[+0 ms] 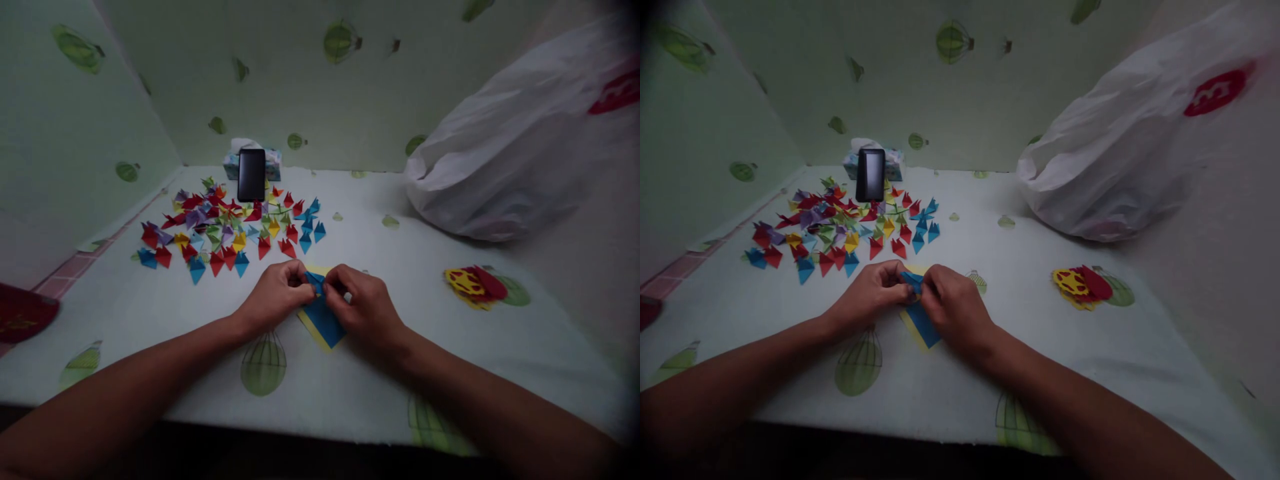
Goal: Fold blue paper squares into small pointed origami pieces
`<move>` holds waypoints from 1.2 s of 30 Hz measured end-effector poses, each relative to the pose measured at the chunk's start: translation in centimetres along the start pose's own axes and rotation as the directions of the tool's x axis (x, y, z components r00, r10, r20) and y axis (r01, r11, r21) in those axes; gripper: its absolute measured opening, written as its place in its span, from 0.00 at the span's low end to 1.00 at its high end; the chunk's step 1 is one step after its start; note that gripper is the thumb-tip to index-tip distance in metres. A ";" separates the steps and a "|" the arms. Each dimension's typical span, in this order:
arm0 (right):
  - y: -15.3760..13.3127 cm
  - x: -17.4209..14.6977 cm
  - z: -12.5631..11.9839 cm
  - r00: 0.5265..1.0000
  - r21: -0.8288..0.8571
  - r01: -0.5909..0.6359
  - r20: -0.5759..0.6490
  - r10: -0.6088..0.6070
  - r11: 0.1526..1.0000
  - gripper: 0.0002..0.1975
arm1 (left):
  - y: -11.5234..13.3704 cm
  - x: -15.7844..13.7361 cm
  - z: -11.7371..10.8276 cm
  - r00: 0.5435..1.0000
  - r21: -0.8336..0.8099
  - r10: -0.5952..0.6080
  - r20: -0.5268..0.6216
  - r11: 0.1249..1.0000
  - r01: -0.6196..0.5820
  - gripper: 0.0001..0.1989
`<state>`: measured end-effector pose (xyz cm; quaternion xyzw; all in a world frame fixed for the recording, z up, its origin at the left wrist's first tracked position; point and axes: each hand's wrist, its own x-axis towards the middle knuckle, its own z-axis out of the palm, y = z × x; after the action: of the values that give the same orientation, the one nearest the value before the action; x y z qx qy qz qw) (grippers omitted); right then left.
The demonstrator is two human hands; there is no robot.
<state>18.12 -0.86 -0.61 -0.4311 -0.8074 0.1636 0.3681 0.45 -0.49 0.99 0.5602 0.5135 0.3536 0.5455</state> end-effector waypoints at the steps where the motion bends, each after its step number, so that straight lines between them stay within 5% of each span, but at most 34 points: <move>1: 0.0 0.1 0.0 1.000 0.022 -0.009 0.002 0.009 1.000 0.06 | 0.0 0.0 0.0 1.000 0.002 -0.003 -0.001 1.000 0.003 0.08; 12: 0.2 0.3 -0.2 0.997 0.037 -0.064 -0.028 0.065 0.997 0.06 | -0.1 0.1 0.0 1.000 -0.031 0.011 0.012 0.999 -0.010 0.07; 22: 0.2 0.0 0.0 0.998 -0.010 0.054 0.019 -0.054 0.998 0.05 | -0.4 0.1 -0.1 0.999 0.041 0.046 -0.004 0.998 -0.045 0.07; 36: -0.2 0.4 -0.3 0.985 0.188 -0.163 0.083 0.150 0.968 0.04 | -0.4 0.2 -0.2 0.998 0.079 0.067 0.004 0.995 -0.067 0.06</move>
<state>18.09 -0.72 -0.12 -0.4495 -0.7631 0.2848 0.3668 0.27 -0.33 0.64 0.5983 0.5077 0.3507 0.5112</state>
